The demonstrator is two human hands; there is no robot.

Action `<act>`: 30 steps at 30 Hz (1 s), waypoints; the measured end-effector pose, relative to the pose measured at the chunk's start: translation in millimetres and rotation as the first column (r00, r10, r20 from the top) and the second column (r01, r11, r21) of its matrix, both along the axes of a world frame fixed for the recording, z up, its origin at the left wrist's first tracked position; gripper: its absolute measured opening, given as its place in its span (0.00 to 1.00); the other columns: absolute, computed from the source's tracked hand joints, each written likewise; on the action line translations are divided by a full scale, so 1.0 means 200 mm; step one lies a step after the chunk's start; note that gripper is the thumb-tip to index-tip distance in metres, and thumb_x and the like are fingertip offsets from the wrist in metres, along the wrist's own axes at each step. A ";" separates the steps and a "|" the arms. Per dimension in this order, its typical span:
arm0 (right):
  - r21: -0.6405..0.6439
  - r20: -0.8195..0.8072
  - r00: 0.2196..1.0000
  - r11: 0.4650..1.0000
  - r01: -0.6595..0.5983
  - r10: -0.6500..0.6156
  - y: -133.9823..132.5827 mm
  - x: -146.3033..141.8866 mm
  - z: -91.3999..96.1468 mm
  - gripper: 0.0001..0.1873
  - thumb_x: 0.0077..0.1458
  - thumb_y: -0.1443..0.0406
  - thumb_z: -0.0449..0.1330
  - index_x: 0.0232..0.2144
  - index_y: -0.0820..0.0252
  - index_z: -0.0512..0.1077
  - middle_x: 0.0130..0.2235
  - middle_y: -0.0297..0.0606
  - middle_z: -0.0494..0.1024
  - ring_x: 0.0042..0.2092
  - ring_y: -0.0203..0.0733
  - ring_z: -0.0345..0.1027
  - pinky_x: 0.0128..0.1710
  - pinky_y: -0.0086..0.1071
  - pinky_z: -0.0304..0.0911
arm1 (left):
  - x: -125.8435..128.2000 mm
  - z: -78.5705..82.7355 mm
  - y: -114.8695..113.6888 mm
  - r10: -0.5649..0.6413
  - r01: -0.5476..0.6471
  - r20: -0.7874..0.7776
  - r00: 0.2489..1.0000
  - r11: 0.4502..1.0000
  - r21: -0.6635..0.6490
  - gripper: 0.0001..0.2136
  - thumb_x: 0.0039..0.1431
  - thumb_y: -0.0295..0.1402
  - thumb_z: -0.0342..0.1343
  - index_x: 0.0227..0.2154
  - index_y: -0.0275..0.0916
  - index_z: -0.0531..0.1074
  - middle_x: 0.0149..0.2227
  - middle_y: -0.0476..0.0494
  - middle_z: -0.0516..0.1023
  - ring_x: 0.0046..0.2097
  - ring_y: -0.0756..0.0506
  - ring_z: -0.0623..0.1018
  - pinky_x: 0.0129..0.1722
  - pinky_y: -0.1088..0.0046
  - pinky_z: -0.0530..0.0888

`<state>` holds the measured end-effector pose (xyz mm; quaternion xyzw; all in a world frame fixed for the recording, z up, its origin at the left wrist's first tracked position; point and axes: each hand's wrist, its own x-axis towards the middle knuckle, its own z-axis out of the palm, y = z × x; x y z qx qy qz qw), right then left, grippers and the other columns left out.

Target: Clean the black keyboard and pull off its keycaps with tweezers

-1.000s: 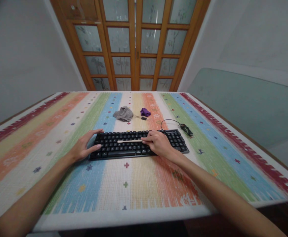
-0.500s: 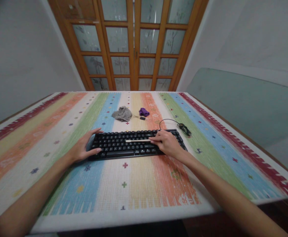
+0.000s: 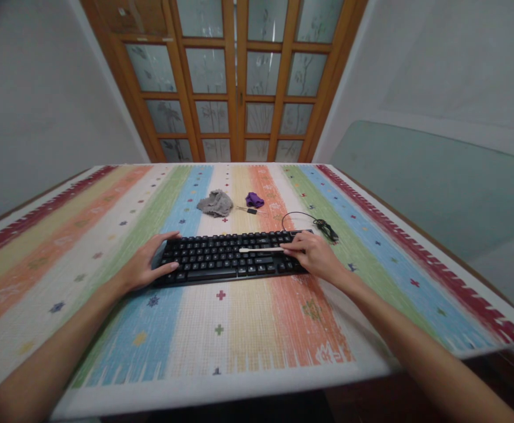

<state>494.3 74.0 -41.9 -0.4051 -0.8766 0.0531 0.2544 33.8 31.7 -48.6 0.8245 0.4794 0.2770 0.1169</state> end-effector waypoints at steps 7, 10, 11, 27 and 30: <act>-0.013 -0.012 0.999 0.999 0.034 -0.035 0.00 0.09 0.02 0.14 0.65 0.58 0.58 0.40 0.51 0.84 0.32 0.40 0.79 0.34 0.44 0.71 0.36 0.36 0.67 | 0.00 -0.01 0.00 0.007 -0.007 -0.002 1.000 1.000 0.010 0.31 0.62 0.50 0.56 0.64 0.40 0.60 0.59 0.34 0.73 0.59 0.34 0.74 0.61 0.50 0.69; 0.006 -0.014 0.999 0.999 0.035 -0.035 0.00 0.13 0.02 0.15 0.66 0.57 0.57 0.40 0.52 0.84 0.31 0.41 0.79 0.34 0.44 0.71 0.36 0.36 0.66 | -0.01 -0.02 0.01 0.004 -0.004 0.002 1.000 1.000 0.009 0.31 0.62 0.50 0.56 0.63 0.39 0.60 0.59 0.33 0.73 0.60 0.34 0.73 0.61 0.51 0.68; 0.009 -0.013 0.999 0.999 0.039 -0.038 0.00 0.15 0.02 0.16 0.66 0.57 0.57 0.40 0.53 0.84 0.32 0.41 0.79 0.34 0.44 0.71 0.36 0.36 0.66 | -0.01 -0.02 0.01 0.002 -0.002 0.005 1.000 1.000 0.012 0.31 0.62 0.50 0.56 0.63 0.39 0.60 0.59 0.34 0.73 0.60 0.34 0.73 0.61 0.51 0.68; 0.066 -0.016 0.991 0.988 0.136 -0.135 -0.02 0.32 0.02 0.23 0.67 0.49 0.54 0.39 0.53 0.84 0.31 0.43 0.79 0.34 0.46 0.71 0.35 0.38 0.65 | 0.00 0.00 0.00 0.020 -0.020 -0.006 1.000 1.000 -0.003 0.31 0.62 0.50 0.56 0.63 0.41 0.61 0.59 0.35 0.73 0.59 0.34 0.74 0.61 0.51 0.68; 0.079 -0.009 0.989 0.986 0.147 -0.147 -0.02 0.34 0.01 0.23 0.67 0.49 0.54 0.39 0.52 0.84 0.31 0.43 0.79 0.34 0.47 0.71 0.35 0.38 0.65 | 0.00 0.00 0.00 0.019 -0.019 -0.009 1.000 1.000 0.000 0.31 0.62 0.50 0.56 0.63 0.42 0.61 0.59 0.36 0.74 0.59 0.34 0.74 0.61 0.50 0.69</act>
